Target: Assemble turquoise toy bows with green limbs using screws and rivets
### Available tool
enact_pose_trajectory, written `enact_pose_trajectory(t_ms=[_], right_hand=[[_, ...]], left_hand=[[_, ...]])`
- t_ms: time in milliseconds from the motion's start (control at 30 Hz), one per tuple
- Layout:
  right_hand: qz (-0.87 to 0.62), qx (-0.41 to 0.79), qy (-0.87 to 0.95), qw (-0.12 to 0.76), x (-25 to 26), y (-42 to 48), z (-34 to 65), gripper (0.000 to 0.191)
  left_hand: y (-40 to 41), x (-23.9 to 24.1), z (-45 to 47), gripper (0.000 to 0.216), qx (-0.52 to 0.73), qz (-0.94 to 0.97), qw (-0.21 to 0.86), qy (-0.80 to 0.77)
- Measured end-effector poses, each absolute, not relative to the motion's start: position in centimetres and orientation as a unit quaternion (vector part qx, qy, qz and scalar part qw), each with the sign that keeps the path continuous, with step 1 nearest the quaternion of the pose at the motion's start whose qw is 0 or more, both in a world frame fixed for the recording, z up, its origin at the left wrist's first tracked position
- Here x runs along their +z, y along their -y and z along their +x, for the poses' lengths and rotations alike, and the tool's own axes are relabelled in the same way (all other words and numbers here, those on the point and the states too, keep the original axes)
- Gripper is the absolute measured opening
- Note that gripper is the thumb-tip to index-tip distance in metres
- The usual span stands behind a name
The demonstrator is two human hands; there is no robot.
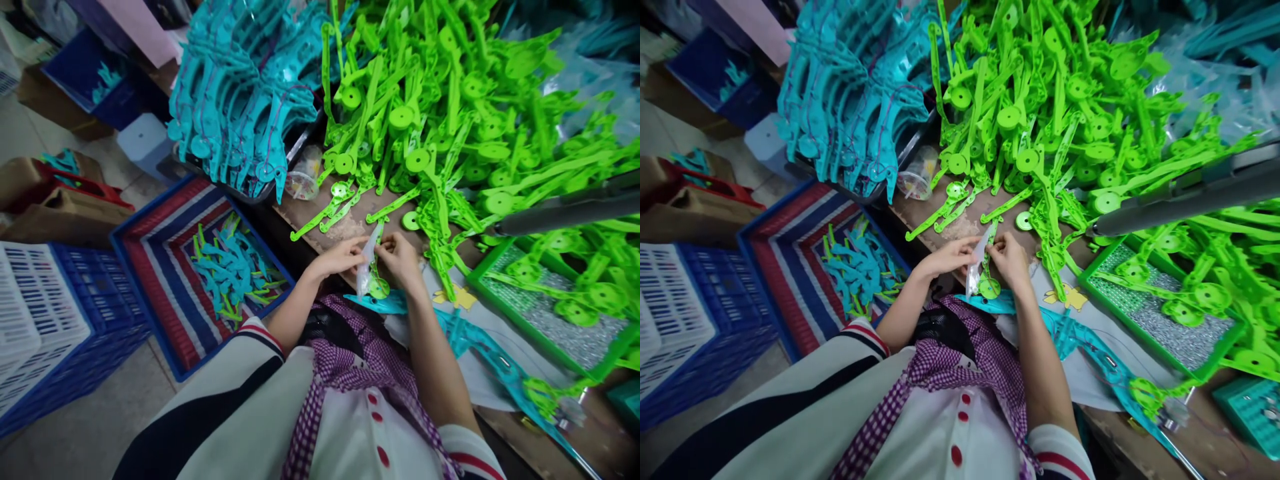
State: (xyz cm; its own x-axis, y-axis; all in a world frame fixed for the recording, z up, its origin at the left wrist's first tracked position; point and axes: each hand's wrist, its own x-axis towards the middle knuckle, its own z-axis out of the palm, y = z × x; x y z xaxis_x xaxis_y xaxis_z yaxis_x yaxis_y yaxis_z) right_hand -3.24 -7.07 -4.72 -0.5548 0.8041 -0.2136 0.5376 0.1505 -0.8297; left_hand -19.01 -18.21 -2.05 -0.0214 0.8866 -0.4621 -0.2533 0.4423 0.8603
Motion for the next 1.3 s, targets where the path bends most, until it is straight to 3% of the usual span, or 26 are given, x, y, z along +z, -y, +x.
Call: enact_pose_trajectory(t_ms=[233,500,900,1100,1300], right_hand=[[-0.45,0.487,0.735,0.146,-4.6,7.1,-3.4,0.026],[-0.463,0.474,0.738,0.13,-4.1,7.0,-3.7,0.024],[-0.463,0.467,0.741,0.137,-4.1,7.2,-3.8,0.021],[-0.463,0.467,0.737,0.154,-4.4,7.1,-3.8,0.019],[-0.448,0.493,0.729,0.155,-4.6,7.1,-3.6,0.016]], left_hand=[[15.4,-3.7,-20.1,0.064,0.45,0.292,0.563,-0.629],[17.1,-3.3,-20.2,0.071,0.466,0.265,0.62,-0.573],[17.2,-3.4,-18.9,0.072,0.474,0.257,0.597,-0.594],[16.7,-3.6,-19.4,0.086,0.442,0.335,0.576,-0.601],[16.2,-2.7,-19.7,0.079,0.348,0.442,0.533,-0.632]])
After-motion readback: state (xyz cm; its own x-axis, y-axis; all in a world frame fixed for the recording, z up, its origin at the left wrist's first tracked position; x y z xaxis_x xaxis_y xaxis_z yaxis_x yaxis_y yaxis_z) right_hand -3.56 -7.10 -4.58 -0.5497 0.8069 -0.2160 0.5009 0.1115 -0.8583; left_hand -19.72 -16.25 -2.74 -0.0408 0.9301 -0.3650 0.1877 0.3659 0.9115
